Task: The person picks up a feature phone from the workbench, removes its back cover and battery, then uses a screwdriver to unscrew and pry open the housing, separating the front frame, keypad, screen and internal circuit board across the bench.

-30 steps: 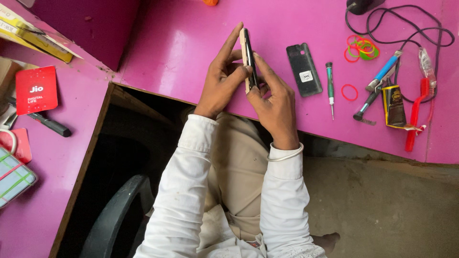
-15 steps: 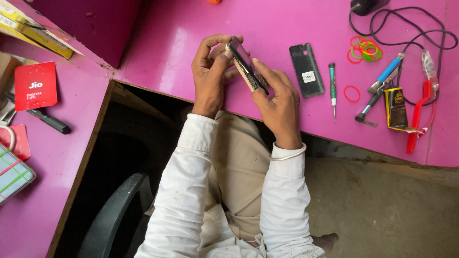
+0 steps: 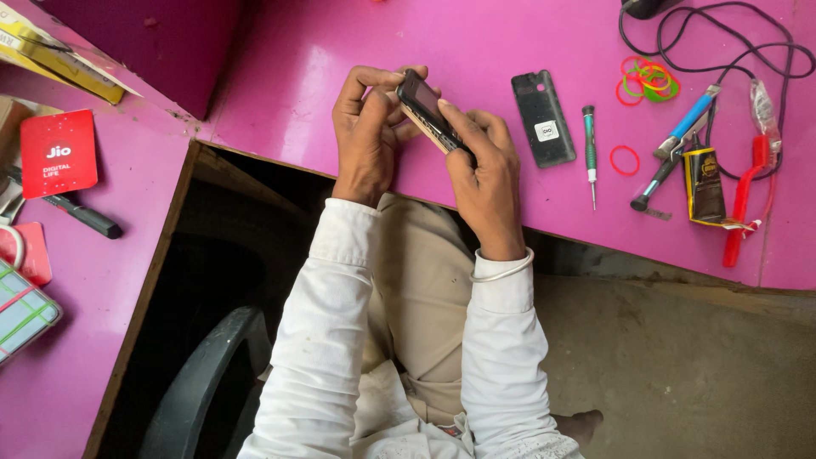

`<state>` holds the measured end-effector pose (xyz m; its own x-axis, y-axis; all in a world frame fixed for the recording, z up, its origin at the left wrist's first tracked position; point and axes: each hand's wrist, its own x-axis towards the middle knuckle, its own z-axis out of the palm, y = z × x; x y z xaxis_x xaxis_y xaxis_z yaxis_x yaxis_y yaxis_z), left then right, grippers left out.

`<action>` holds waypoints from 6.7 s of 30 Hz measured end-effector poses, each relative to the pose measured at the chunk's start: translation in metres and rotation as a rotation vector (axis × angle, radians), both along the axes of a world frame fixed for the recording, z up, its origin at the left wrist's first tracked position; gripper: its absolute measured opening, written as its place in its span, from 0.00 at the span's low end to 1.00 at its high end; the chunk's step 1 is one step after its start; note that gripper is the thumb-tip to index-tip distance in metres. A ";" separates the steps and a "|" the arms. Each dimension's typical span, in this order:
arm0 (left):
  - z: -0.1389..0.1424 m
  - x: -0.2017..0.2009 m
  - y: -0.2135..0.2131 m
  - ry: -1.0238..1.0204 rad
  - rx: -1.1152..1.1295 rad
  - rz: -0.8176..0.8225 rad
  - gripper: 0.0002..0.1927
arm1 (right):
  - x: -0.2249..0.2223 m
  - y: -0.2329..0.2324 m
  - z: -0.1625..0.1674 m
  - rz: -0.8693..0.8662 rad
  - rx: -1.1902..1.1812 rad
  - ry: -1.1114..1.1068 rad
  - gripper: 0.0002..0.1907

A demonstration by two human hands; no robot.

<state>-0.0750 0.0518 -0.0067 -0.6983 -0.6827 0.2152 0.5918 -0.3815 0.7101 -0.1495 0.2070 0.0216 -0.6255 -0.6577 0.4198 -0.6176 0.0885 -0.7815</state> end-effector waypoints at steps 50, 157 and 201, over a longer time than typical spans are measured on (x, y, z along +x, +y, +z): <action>0.007 -0.004 0.008 -0.113 0.049 -0.141 0.27 | -0.019 -0.005 -0.030 -0.217 -0.428 -0.450 0.23; 0.015 0.001 0.010 0.065 0.081 -0.157 0.33 | 0.000 0.008 0.011 0.209 -0.188 -0.610 0.19; 0.009 -0.002 0.012 -0.115 0.004 -0.117 0.21 | 0.003 0.005 0.013 0.187 -0.285 -0.678 0.19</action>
<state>-0.0765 0.0641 0.0018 -0.7928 -0.5962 0.1265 0.4582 -0.4461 0.7689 -0.1463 0.2117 0.0343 -0.6956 -0.7019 0.1530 0.0214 -0.2331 -0.9722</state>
